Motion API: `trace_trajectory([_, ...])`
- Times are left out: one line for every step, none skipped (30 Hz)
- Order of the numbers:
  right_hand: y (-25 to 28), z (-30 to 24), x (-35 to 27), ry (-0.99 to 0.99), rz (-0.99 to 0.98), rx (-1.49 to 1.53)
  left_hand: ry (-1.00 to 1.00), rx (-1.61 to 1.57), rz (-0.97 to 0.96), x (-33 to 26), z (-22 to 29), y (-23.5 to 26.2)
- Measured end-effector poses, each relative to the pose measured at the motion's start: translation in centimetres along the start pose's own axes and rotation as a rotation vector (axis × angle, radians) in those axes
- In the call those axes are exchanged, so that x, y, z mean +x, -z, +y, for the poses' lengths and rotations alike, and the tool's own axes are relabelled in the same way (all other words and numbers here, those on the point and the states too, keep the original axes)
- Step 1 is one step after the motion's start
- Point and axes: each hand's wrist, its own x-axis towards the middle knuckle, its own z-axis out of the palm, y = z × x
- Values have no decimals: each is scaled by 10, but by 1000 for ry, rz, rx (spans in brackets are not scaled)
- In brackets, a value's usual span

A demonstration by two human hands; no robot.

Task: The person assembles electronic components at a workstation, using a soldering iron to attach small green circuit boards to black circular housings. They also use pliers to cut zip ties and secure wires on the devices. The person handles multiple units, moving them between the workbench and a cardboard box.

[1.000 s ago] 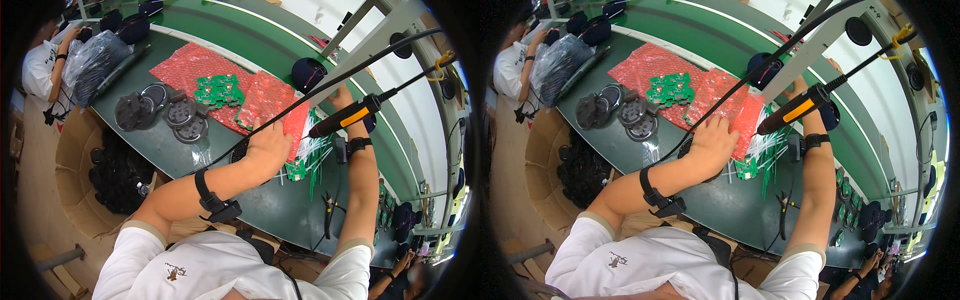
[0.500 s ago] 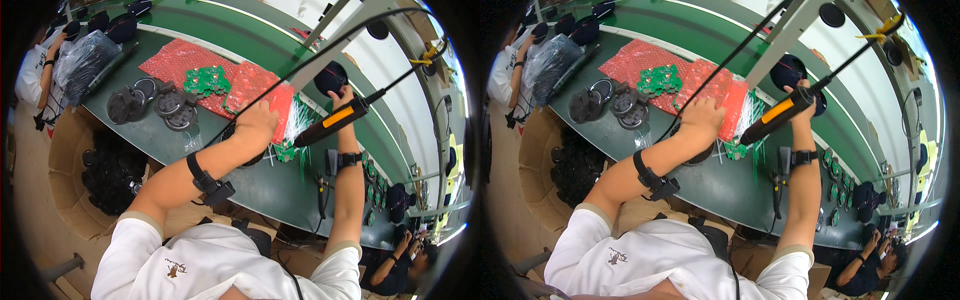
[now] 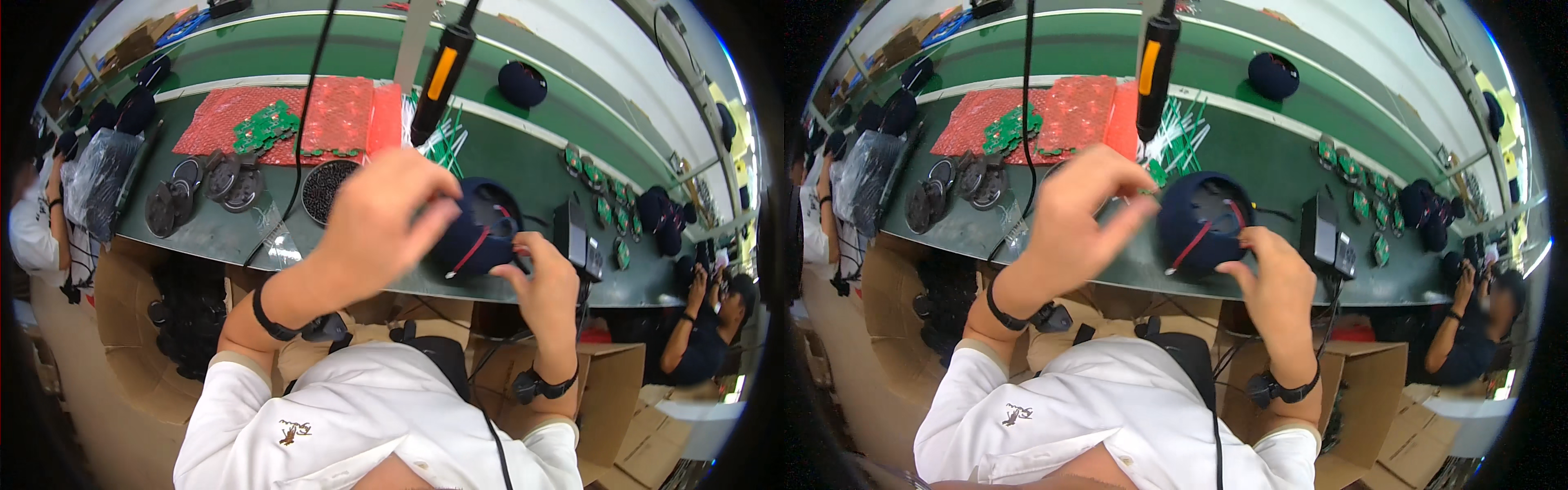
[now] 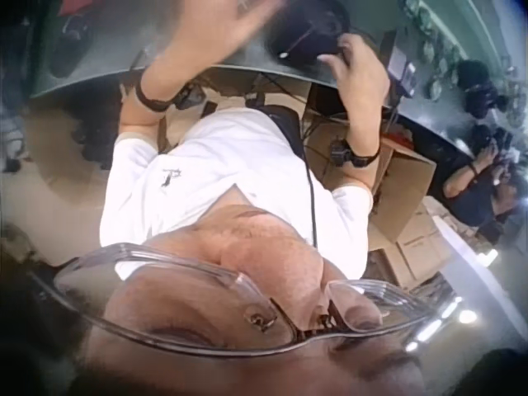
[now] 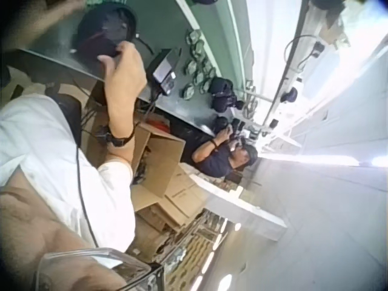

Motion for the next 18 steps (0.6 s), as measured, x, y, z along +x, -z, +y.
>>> trace_trajectory([-6,-8,-5,33,-31,15,-1,-110,-156,-4,11,-7])
trace_trajectory([-7,-15,-9,42,-86,21,-20,-119,-240,-6,17,-18])
trace_trajectory([-10,-15,-10,69,-53,102,-34,-125,-316,-11,18,-29])
trace_trajectory([-15,-14,-11,96,-19,183,-14,-161,-399,-15,16,-37])
trace_trajectory([-16,-12,-11,125,20,253,19,-107,-414,-17,16,-44])
trace_trajectory([-12,-5,-14,104,3,241,52,-52,-428,-21,16,-49])
trace_trajectory([-11,2,-14,91,113,224,85,5,-441,-23,16,-52])
trace_trajectory([-8,13,-14,73,228,200,61,49,-447,-23,16,-56])
trace_trajectory([-3,23,-13,61,333,171,39,70,-460,-21,17,-58])
trace_trajectory([-4,40,-12,-52,411,185,17,92,-472,-19,17,-59])
trace_trajectory([-7,58,-12,-169,491,193,-9,109,-484,-15,17,-61])
trace_trajectory([-13,73,-10,-215,416,204,-4,106,-483,-13,17,-65])
trace_trajectory([-24,81,-9,-169,305,150,1,103,-481,-12,18,-69])
trace_trajectory([-43,88,-7,-20,304,40,2,96,-486,-10,17,-73])
trace_trajectory([-60,89,-6,127,303,-69,34,71,-498,-8,18,-74])
trace_trajectory([-68,89,-5,66,236,-114,66,45,-511,-7,19,-75])
trace_trajectory([-77,88,-3,10,163,-149,106,26,-523,-6,19,-75])
trace_trajectory([-83,88,0,-45,90,-185,130,6,-528,-4,18,-75])
